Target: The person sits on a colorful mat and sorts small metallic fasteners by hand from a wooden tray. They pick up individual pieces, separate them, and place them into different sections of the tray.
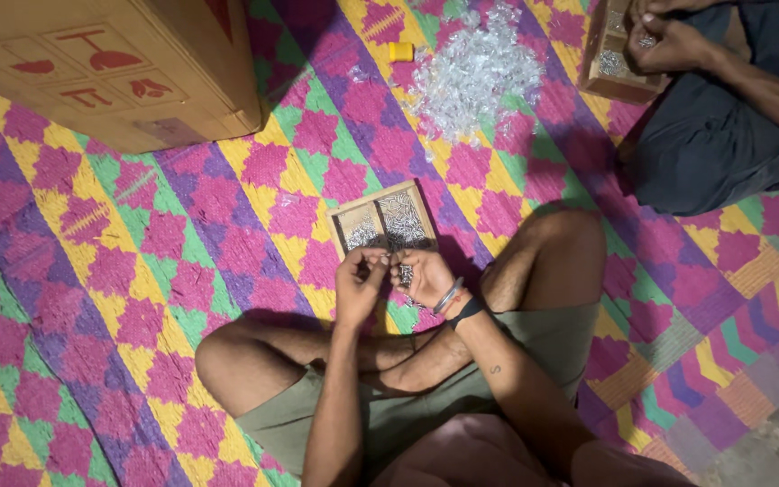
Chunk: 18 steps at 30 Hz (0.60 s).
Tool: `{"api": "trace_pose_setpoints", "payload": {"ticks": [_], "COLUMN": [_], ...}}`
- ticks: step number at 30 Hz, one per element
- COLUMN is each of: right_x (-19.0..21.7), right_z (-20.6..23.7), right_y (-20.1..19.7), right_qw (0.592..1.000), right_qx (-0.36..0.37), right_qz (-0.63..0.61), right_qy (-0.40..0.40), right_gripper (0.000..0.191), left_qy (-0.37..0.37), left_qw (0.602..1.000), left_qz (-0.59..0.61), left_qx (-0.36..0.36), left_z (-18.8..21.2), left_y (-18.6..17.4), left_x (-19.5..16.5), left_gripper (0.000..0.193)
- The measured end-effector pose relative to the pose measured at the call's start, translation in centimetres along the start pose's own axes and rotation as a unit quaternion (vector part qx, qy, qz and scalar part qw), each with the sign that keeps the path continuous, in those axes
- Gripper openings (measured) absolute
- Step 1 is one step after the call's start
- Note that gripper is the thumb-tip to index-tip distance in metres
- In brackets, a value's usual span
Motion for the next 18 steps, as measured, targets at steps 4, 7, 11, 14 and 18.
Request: {"api": "trace_pose_setpoints", "payload": {"ticks": [4, 7, 11, 14, 18], "right_x": [0.6, 0.9, 0.7, 0.1, -0.5], "right_z": [1.0, 1.6, 1.4, 0.8, 0.2], "right_y": [1.9, 2.9, 2.5, 1.6, 0.9], "right_qw": [0.997, 0.993, 0.99, 0.989, 0.981], "right_qx": [-0.052, -0.052, -0.07, -0.085, -0.119], "right_qz": [0.06, 0.105, 0.121, 0.117, 0.144], "right_qy": [-0.001, -0.018, -0.017, -0.037, -0.044], "right_gripper": [0.023, 0.027, 0.021, 0.009, 0.006], "left_qy": [0.066, 0.034, 0.067, 0.121, 0.056], "left_qw": [0.995, 0.997, 0.99, 0.969, 0.966], "left_qz": [-0.076, -0.074, -0.121, -0.217, -0.253], "left_qx": [0.01, 0.0, -0.015, -0.014, -0.005], "left_z": [0.1, 0.3, 0.4, 0.5, 0.7], "left_y": [0.1, 0.4, 0.6, 0.6, 0.8], "left_x": [-0.6, -1.1, -1.9, -2.6, -3.4], "left_gripper": [0.011, 0.009, 0.009, 0.01, 0.014]}}
Point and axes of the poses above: each hand's wrist, its own z-axis away from the middle knuckle, its own y-axis out of the palm, x = y × z, the point moved 1 cm from there along -z, towards the middle knuckle, and after that the axes turned 12 degrees about z, right-handed, at the moved point
